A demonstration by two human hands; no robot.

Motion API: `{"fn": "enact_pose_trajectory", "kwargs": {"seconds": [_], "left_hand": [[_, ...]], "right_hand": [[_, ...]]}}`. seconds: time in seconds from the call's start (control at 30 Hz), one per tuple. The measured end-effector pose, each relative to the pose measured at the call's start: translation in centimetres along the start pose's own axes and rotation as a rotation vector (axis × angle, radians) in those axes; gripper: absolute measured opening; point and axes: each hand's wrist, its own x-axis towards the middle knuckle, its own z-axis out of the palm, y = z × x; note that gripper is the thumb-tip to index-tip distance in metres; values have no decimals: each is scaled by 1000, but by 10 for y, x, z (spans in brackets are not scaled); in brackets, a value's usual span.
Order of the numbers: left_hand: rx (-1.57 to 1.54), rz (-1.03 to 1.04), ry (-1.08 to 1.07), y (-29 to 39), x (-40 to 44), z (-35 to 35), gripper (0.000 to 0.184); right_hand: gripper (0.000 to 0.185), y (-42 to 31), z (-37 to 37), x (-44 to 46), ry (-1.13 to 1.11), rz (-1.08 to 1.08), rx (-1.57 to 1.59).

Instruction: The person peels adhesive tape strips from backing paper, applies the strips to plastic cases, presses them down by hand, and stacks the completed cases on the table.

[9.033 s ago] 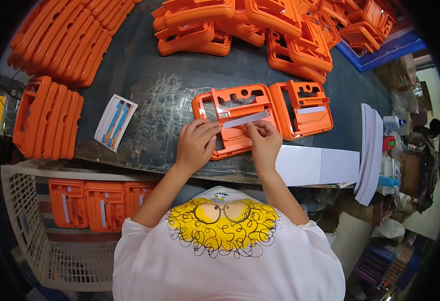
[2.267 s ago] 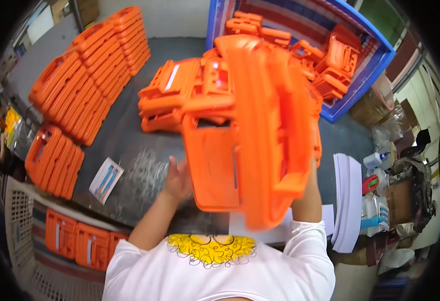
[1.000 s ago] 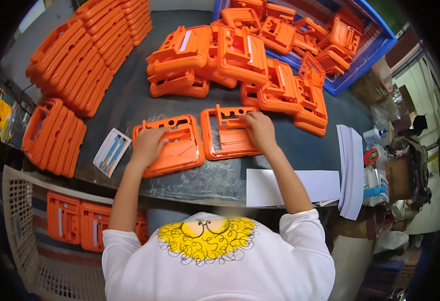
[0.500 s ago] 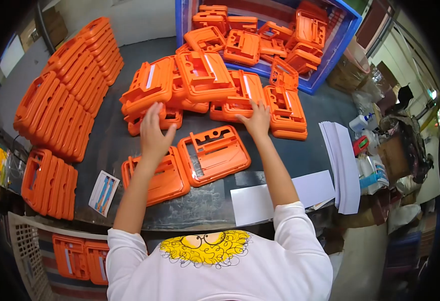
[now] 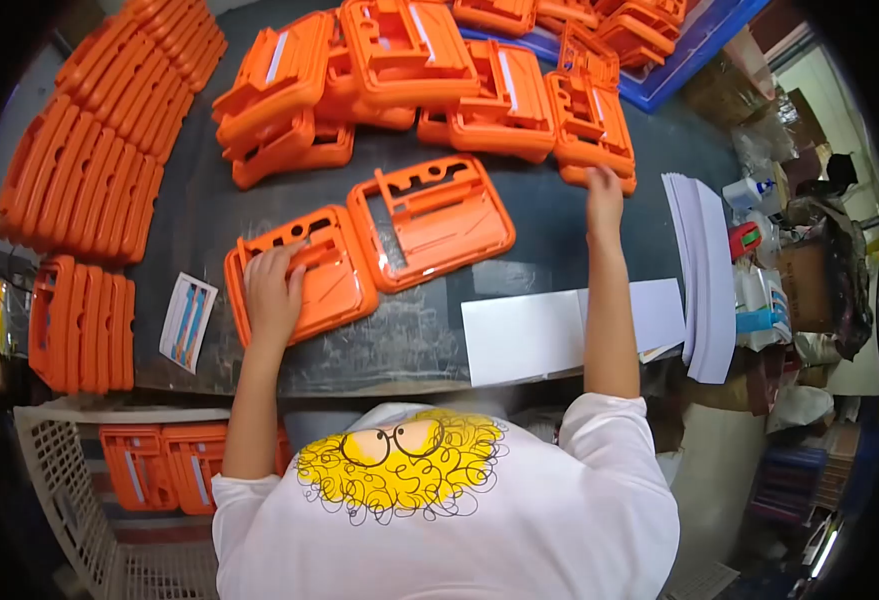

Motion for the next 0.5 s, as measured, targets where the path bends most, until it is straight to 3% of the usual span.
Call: {"fn": "enact_pose_trajectory", "kwargs": {"seconds": [0.1, 0.17, 0.2, 0.23, 0.33, 0.43, 0.5], "left_hand": [[-2, 12, -2, 13, 7, 7, 33], [10, 112, 69, 42, 17, 5, 32], [-40, 166, 108, 68, 23, 4, 31], [-90, 219, 150, 93, 25, 9, 30], [-404, 508, -234, 161, 4, 54, 38], [-478, 660, -486, 215, -15, 106, 54], [-477, 699, -516, 244, -16, 128, 62]], "right_hand": [[18, -53, -18, -71, -624, 9, -327], [17, -56, -27, -109, -766, -368, -500], [19, -52, -33, -121, -784, -621, -578], [19, -47, -40, -125, -718, -627, -686], [17, -29, -71, -118, -506, -625, -1016], [15, -18, -111, -97, -558, -585, -1136], [20, -11, -124, -90, -682, -632, -1040]]}}
